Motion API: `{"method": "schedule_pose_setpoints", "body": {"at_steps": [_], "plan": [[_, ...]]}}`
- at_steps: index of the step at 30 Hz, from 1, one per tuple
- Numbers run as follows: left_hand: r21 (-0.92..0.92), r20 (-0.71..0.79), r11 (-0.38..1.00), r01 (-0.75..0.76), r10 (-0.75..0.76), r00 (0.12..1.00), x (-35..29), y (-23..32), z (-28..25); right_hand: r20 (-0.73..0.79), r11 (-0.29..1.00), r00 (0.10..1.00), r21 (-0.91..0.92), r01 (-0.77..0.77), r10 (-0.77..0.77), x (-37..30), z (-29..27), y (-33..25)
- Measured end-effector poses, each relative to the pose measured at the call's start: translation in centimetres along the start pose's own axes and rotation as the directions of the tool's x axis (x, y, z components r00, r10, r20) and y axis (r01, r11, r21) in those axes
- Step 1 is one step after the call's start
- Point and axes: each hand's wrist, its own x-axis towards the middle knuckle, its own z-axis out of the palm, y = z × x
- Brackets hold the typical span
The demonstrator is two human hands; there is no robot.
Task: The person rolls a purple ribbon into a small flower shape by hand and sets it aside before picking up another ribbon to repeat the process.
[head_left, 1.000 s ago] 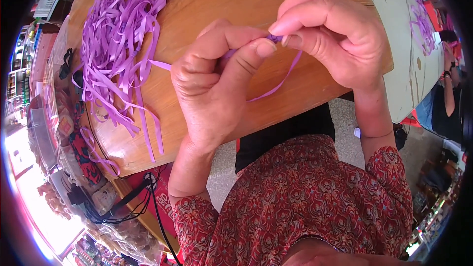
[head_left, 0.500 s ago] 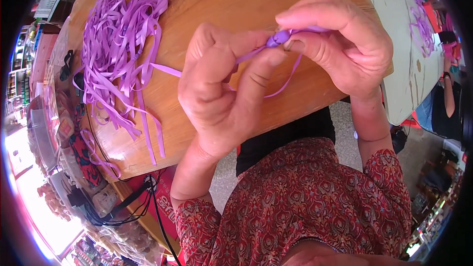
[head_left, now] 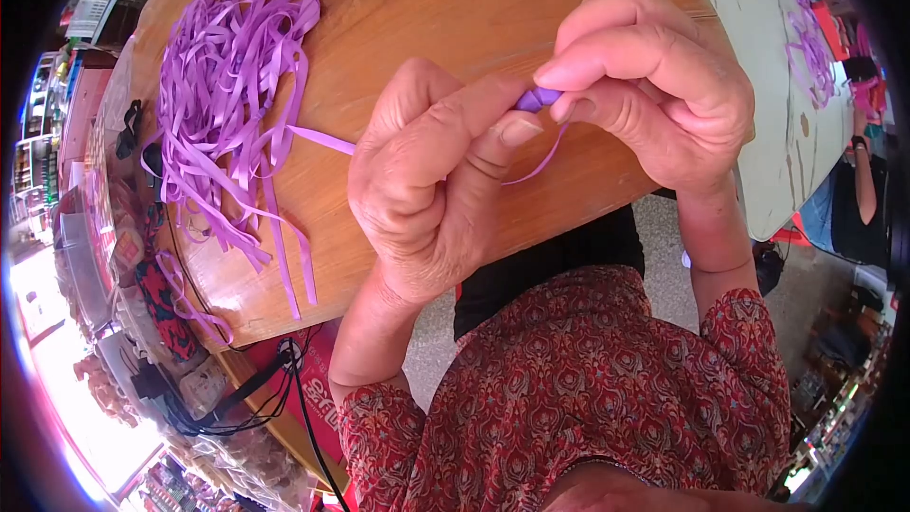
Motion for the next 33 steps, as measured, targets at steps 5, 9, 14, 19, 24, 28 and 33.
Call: {"method": "schedule_pose_setpoints", "body": {"at_steps": [5, 9, 14, 19, 24, 28, 33], "plan": [[-0.204, 0.029, 0.973, 0.103, -0.1, 0.995, -0.2, -0.3, 0.0, -0.046, 0.999, 0.999, 0.04, -0.021, 0.023, -0.3, 0.7, -0.2], [-0.424, -0.011, 0.897, 0.124, -0.142, 0.99, -0.7, -0.8, 0.5, -0.081, 0.998, 0.996, 0.061, -0.021, 0.026, -0.6, 1.3, -0.1], [-0.498, -0.077, 0.861, 0.104, -0.163, 0.984, -1.1, -1.2, 1.0, -0.117, 1.0, 0.993, -0.01, -0.005, 0.004, -1.3, 2.0, 0.0], [-0.337, -0.051, 0.938, 0.085, -0.108, 0.993, -1.2, -0.7, 0.9, -0.178, 0.995, 0.982, -0.084, 0.045, -0.06, -1.9, 2.6, 0.0], [-0.249, -0.06, 0.968, 0.028, -0.044, 0.997, -1.3, -0.8, 0.8, -0.161, 0.995, 0.984, -0.065, 0.071, -0.08, -2.0, 2.6, 0.0], [-0.28, -0.036, 0.96, -0.006, -0.004, 0.999, -1.0, -1.2, 0.8, -0.162, 1.0, 0.987, 0.006, 0.022, -0.021, -2.3, 2.5, 0.1], [-0.262, 0.024, 0.965, -0.006, 0.013, 1.0, -0.7, -1.3, 0.5, -0.053, 0.991, 0.997, 0.121, -0.053, 0.06, -2.2, 1.8, -0.1]]}}
